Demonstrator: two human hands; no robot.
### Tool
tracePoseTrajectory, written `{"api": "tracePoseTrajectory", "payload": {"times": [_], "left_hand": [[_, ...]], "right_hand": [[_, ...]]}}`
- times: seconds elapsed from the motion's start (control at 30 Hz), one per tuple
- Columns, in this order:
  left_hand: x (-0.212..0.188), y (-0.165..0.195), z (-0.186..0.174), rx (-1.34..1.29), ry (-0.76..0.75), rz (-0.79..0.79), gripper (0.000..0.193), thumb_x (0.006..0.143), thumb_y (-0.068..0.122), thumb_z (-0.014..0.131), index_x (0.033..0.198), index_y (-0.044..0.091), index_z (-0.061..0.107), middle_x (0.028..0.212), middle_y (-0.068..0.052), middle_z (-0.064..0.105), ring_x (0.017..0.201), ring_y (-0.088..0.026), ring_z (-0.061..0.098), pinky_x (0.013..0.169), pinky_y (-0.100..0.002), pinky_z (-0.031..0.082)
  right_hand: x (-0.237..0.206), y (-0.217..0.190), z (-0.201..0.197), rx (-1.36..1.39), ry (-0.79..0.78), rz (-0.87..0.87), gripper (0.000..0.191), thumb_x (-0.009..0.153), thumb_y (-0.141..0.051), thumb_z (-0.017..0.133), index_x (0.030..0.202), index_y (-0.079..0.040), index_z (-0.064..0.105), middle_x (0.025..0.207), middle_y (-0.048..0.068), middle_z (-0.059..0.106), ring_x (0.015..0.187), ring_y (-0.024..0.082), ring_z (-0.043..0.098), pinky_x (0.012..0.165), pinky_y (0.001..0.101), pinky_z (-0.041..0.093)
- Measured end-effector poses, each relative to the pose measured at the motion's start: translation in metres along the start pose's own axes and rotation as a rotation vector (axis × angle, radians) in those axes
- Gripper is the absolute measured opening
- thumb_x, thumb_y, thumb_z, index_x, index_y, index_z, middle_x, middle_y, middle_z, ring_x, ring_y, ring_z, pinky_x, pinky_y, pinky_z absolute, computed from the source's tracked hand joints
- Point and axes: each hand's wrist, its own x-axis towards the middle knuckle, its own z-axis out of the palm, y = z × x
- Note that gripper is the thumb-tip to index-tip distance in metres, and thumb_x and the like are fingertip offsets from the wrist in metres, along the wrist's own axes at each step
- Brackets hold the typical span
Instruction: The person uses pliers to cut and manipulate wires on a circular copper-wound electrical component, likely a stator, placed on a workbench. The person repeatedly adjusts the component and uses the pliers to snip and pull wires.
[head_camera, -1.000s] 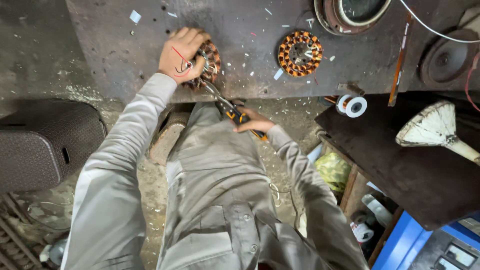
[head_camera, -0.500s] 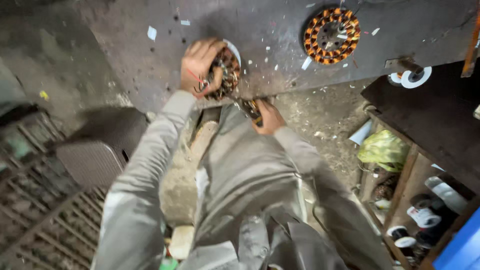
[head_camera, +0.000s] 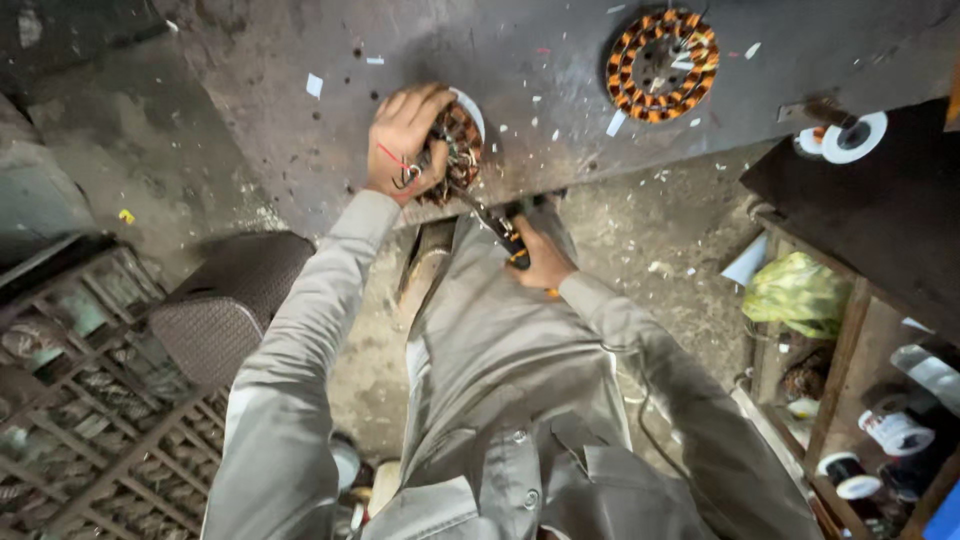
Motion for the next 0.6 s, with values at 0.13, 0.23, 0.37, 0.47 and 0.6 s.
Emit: {"api": "tracePoseTrajectory", "payload": {"times": [0.13, 0.23, 0.37, 0.47, 0.6], "left_hand": [[-0.004, -0.010, 0.006, -0.002, 0.000, 0.013, 0.050, 0.076, 0.010, 0.062, 0.126, 0.005, 0.065, 0.130, -0.017, 0.067, 0.120, -0.038, 0.063, 0.108, -0.049, 0.050], [-0.007, -0.016, 0.010, -0.011, -0.023, 0.002, 0.052, 0.077, 0.008, 0.060, 0.128, 0.005, 0.066, 0.132, -0.017, 0.067, 0.122, -0.037, 0.064, 0.107, -0.046, 0.051], [-0.007, -0.012, 0.010, 0.017, -0.015, -0.001, 0.053, 0.075, 0.008, 0.059, 0.127, 0.005, 0.067, 0.134, -0.017, 0.067, 0.122, -0.036, 0.065, 0.108, -0.047, 0.051], [-0.002, -0.008, 0.004, 0.021, -0.014, 0.037, 0.052, 0.076, 0.009, 0.060, 0.128, 0.005, 0.066, 0.134, -0.017, 0.066, 0.122, -0.037, 0.064, 0.108, -0.048, 0.049], [-0.001, -0.003, -0.001, 0.000, -0.021, 0.013, 0.050, 0.077, 0.009, 0.062, 0.127, 0.005, 0.066, 0.133, -0.017, 0.067, 0.122, -0.038, 0.064, 0.109, -0.048, 0.050]], "right_hand": [[0.018, 0.008, 0.025, -0.027, 0.262, -0.298, 0.090, 0.073, -0.026, 0.081, 0.147, 0.006, 0.040, 0.118, 0.035, 0.062, 0.106, 0.051, 0.063, 0.090, 0.0508, 0.052], [0.039, -0.003, 0.041, -0.018, 0.341, -0.312, 0.090, 0.075, -0.028, 0.081, 0.147, 0.005, 0.039, 0.116, 0.034, 0.063, 0.104, 0.050, 0.063, 0.091, 0.0514, 0.053], [0.039, -0.012, 0.037, -0.054, 0.321, -0.192, 0.080, 0.078, -0.030, 0.080, 0.139, 0.005, 0.043, 0.110, 0.031, 0.065, 0.100, 0.051, 0.062, 0.087, 0.0530, 0.051], [0.012, -0.010, 0.001, 0.048, 0.223, -0.300, 0.073, 0.075, -0.027, 0.077, 0.134, 0.003, 0.046, 0.111, 0.031, 0.064, 0.099, 0.049, 0.063, 0.086, 0.0520, 0.051], [-0.008, -0.008, -0.021, -0.229, 0.270, -0.517, 0.070, 0.061, -0.031, 0.090, 0.112, -0.004, 0.051, 0.107, 0.034, 0.061, 0.099, 0.051, 0.059, 0.084, 0.0522, 0.049]]}}
